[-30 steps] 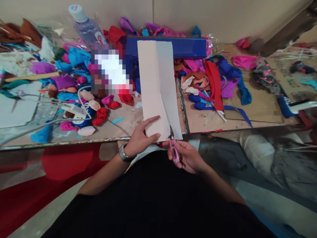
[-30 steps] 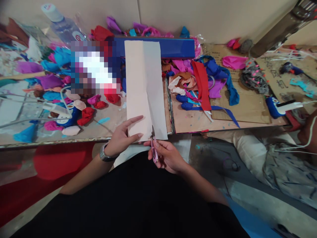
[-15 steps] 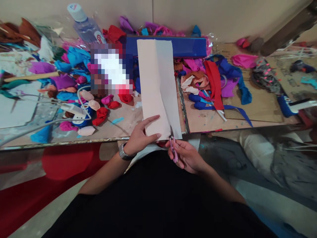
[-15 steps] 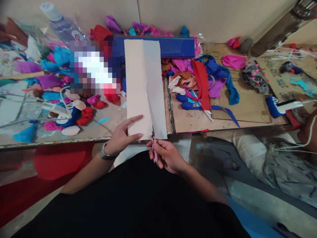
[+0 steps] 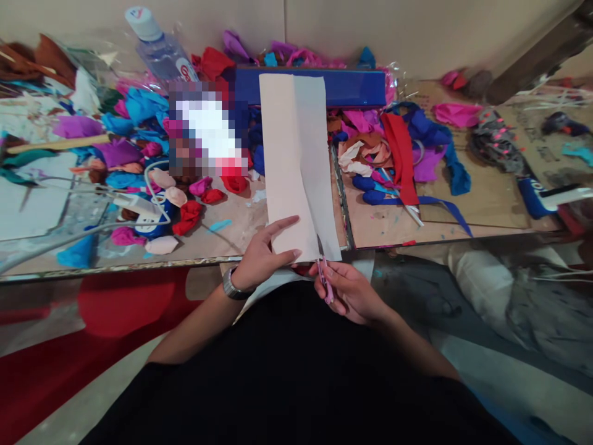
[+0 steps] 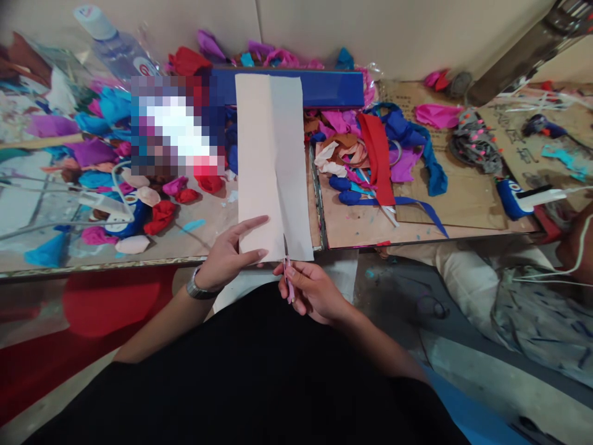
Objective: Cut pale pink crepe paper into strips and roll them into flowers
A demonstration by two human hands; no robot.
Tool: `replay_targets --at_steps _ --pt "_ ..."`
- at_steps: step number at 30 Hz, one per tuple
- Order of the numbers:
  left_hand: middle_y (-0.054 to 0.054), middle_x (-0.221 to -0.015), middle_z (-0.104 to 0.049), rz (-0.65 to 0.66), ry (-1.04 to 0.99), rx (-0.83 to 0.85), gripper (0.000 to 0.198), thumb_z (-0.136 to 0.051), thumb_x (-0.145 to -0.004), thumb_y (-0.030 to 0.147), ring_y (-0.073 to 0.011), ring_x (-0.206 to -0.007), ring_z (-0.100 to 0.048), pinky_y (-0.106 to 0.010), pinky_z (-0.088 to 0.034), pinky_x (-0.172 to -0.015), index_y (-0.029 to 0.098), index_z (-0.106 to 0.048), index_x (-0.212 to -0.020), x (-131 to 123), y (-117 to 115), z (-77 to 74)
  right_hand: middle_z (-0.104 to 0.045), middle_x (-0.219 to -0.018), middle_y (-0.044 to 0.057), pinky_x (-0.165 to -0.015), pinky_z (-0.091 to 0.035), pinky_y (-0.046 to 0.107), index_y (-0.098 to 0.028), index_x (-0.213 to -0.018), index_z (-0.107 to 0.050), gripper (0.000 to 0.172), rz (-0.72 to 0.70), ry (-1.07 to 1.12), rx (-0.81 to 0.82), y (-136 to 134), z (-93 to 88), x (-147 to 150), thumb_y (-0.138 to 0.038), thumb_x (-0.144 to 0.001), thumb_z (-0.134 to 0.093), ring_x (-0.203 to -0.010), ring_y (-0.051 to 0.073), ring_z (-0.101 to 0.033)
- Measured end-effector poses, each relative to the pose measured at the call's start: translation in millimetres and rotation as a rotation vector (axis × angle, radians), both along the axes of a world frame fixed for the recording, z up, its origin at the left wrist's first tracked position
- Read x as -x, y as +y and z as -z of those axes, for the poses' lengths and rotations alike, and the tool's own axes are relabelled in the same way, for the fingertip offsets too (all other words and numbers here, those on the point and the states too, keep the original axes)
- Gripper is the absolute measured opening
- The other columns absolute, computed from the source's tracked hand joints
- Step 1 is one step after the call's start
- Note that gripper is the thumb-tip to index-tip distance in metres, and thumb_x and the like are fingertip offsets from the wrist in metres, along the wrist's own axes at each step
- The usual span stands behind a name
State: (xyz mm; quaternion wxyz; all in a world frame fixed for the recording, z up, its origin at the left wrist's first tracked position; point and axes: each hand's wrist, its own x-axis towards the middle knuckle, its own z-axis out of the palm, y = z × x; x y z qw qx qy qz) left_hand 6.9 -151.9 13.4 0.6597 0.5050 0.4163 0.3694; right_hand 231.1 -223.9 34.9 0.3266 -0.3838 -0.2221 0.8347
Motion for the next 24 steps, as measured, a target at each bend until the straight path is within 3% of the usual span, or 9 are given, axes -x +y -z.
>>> replay_targets --at_steps 5,24 --pt "-0.003 -0.086 -0.075 0.003 0.051 -0.042 0.071 -0.088 -0.081 0.034 -0.0156 -0.063 -0.068 -0.031 -0.062 -0.061 0.023 -0.061 -0.147 -1.3 -0.5 -5.5 -0.067 -0.069 -0.003 -0.033 -0.027 0.013 -0.015 -0.105 -0.065 0.036 0.005 -0.008 -0.001 0.0 0.7 -0.4 -0.050 -0.098 -0.069 -0.034 0.001 -0.043" --pt "-0.004 -0.089 -0.076 0.007 0.074 -0.068 0.072 -0.087 -0.081 0.035 -0.0165 -0.063 -0.069 -0.033 -0.064 -0.063 0.025 -0.061 -0.148 -1.5 -1.2 -1.4 -0.067 -0.068 -0.003 -0.033 -0.027 0.013 -0.016 -0.104 -0.064 0.034 0.007 0.007 -0.002 0.1 1.2 0.5 -0.049 -0.099 -0.068 -0.034 0.001 -0.042"
